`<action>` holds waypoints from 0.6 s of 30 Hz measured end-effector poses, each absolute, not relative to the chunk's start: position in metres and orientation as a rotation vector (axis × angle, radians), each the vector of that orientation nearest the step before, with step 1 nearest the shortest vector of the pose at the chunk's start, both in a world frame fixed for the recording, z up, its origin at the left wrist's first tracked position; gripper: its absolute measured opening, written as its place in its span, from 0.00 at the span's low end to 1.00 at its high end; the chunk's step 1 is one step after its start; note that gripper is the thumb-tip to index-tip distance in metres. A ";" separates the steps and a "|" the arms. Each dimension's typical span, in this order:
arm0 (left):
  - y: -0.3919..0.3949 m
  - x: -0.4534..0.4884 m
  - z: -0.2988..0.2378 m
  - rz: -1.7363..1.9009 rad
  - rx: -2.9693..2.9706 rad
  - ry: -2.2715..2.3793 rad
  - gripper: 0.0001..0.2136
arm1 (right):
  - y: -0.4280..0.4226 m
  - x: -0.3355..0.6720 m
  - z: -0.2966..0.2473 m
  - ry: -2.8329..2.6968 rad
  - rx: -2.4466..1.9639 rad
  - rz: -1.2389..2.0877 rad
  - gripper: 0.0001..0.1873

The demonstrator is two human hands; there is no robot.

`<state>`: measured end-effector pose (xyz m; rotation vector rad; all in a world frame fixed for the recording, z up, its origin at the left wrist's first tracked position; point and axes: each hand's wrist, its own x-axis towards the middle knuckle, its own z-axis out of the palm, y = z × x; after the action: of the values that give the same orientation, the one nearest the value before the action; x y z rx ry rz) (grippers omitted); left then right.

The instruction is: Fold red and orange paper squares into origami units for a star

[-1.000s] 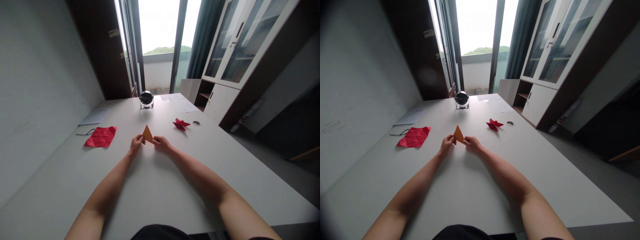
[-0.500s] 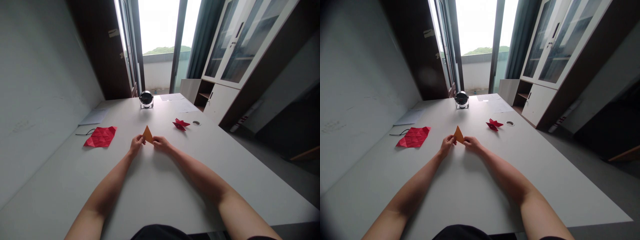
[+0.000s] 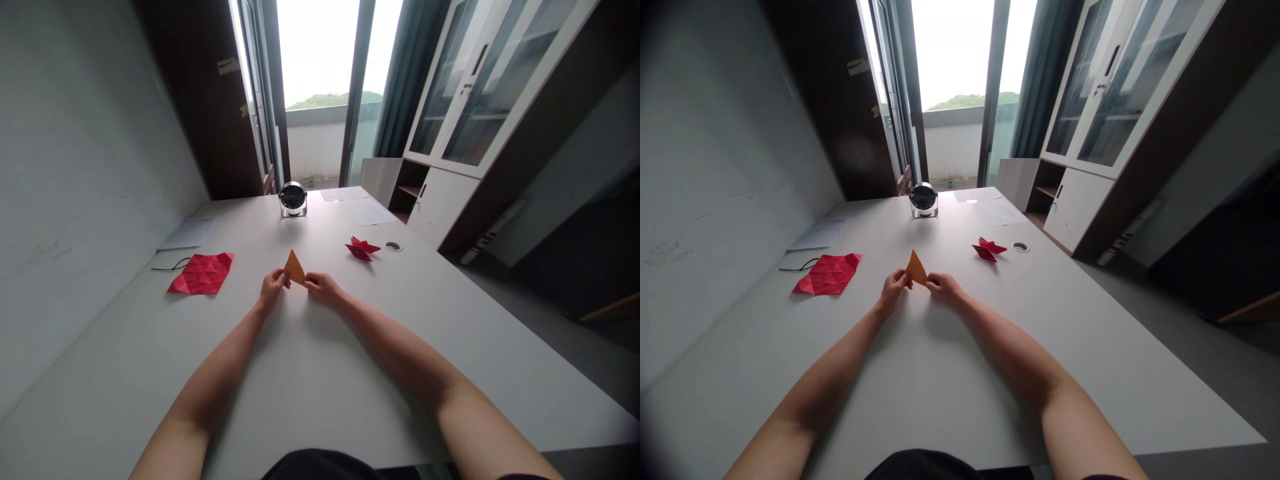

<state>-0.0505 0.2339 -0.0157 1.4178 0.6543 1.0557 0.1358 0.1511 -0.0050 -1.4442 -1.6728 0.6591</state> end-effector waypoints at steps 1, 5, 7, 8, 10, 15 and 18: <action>0.234 -0.050 -0.015 1.056 1.410 0.655 0.13 | 0.151 0.136 -0.005 -1.675 -1.448 0.659 0.11; 0.233 -0.051 -0.015 1.064 1.395 0.649 0.13 | 0.151 0.136 -0.005 -1.682 -1.455 0.659 0.14; 0.234 -0.051 -0.016 1.070 1.396 0.654 0.13 | 0.151 0.136 -0.006 -1.679 -1.461 0.668 0.15; 0.234 -0.051 -0.016 1.071 1.397 0.658 0.13 | 0.151 0.137 -0.006 -1.677 -1.463 0.674 0.15; 0.234 -0.051 -0.016 1.070 1.395 0.664 0.13 | 0.151 0.137 -0.007 -1.677 -1.461 0.681 0.16; 0.235 -0.052 -0.017 1.086 1.371 0.654 0.14 | 0.151 0.138 -0.008 -1.673 -1.434 0.666 0.13; 0.236 -0.052 -0.018 1.092 1.351 0.649 0.14 | 0.152 0.138 -0.008 -1.661 -1.423 0.684 0.11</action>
<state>-0.0519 0.2365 -0.0181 1.3506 0.6489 1.0925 0.1378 0.1516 -0.0082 -1.4232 -1.6613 0.6844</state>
